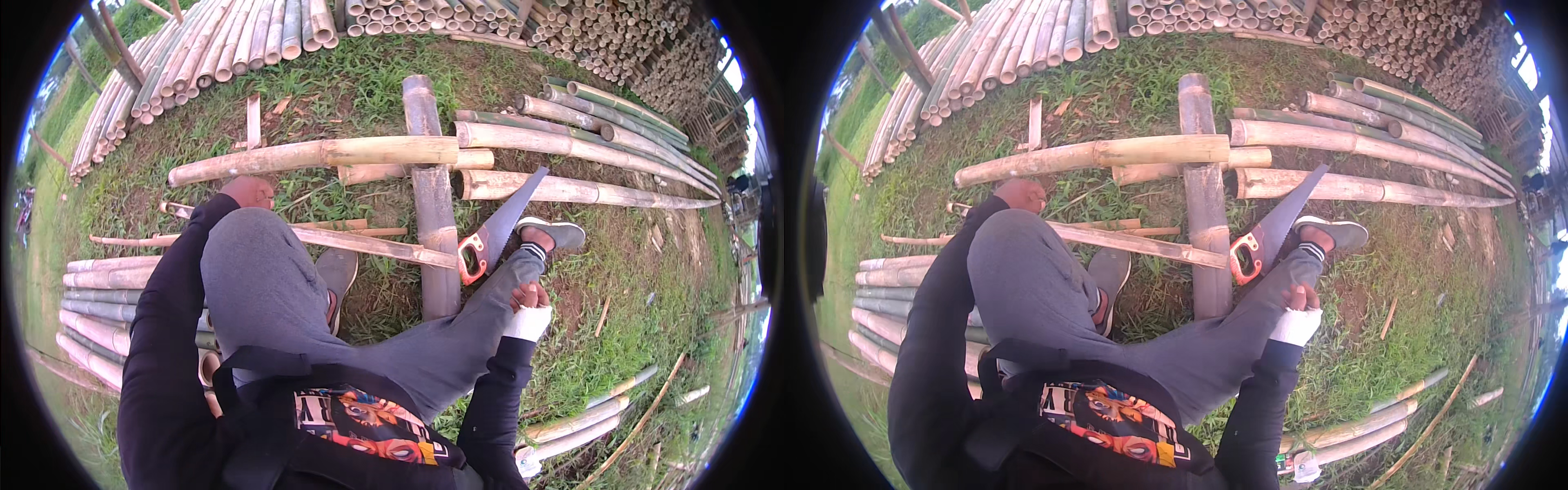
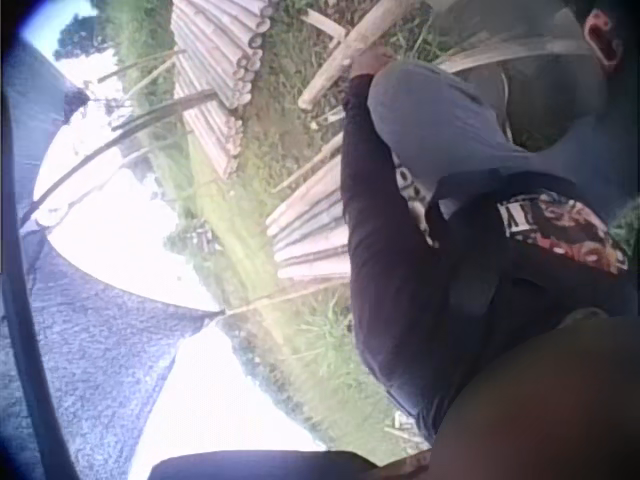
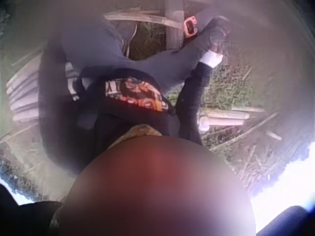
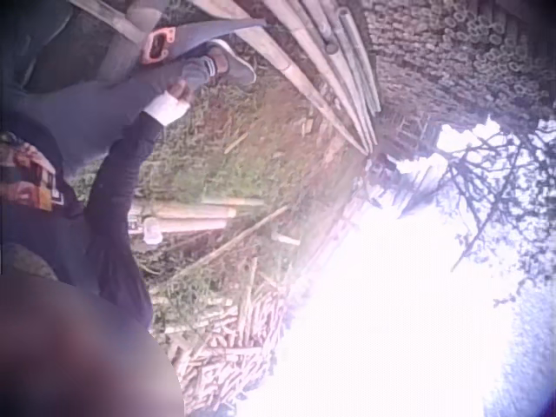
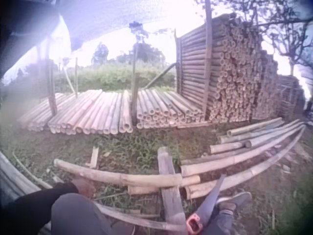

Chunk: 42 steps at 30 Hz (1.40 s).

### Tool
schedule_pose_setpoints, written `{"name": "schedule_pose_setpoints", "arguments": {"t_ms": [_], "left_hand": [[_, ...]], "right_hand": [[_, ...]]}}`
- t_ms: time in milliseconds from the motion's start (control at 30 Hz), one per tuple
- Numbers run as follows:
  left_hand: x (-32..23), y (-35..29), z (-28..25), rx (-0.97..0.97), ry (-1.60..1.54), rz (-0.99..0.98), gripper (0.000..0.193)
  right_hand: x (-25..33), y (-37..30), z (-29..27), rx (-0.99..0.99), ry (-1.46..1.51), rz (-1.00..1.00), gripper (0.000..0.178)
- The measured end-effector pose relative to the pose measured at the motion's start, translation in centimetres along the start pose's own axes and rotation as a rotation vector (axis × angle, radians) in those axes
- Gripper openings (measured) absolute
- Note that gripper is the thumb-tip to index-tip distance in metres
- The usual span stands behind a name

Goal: The person uses a hand saw to cut bamboo poles into shorter sections. They position each pole on a makeshift support, saw through it, and then move the cut pieces aside. The task is performed outdoors in a yard filled with bamboo.

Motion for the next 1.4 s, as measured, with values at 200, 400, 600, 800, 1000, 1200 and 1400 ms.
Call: {"name": "schedule_pose_setpoints", "arguments": {"t_ms": [200, 400, 600, 800, 1000, 1200, 1400], "left_hand": [[3.5, -2.8, 2.3, -0.139, -0.2, -0.107, 0.039], [5.7, 2.5, 11.9, -0.214, -1.002, -0.672, 0.05], [5.5, 9.6, 16.5, -0.27, -1.697, -1.048, 0.092], [4.8, 12.5, 16.3, -0.502, -2.089, -0.998, 0.076], [2.2, 9.9, 13.1, -0.366, -2.068, -0.956, 0.073], [-7.7, 11.4, 8.8, -0.051, -1.909, -0.714, 0.071], [-20.7, 14.1, 7.9, 0.195, -1.595, -0.554, 0.067]], "right_hand": [[-0.3, -2.9, 19.5, 0.575, -0.215, -0.124, 0.044], [-3.5, 3.5, 24.8, 0.543, -0.331, -0.164, 0.039], [-4.1, 14.0, 28.5, 0.404, -0.483, -0.189, 0.053], [-3.9, 15.0, 34.9, 0.443, -0.679, 0.008, 0.053], [2.4, 5.6, 29.4, 0.252, -0.199, -0.071, 0.035], [6.2, 1.3, 15.6, 0.3, 0.16, 0.1, 0.08], [2.3, -1.6, 0.3, -0.131, 0.143, 0.209, 0.086]]}}
Point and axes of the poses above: each hand's wrist, its own y-axis towards the middle knuckle, its own z-axis out of the palm, x = y × z, the point moved 5 cm from there along y, towards the middle knuckle, and after that the axes turned 13 degrees about -x, right-handed, at the moved point
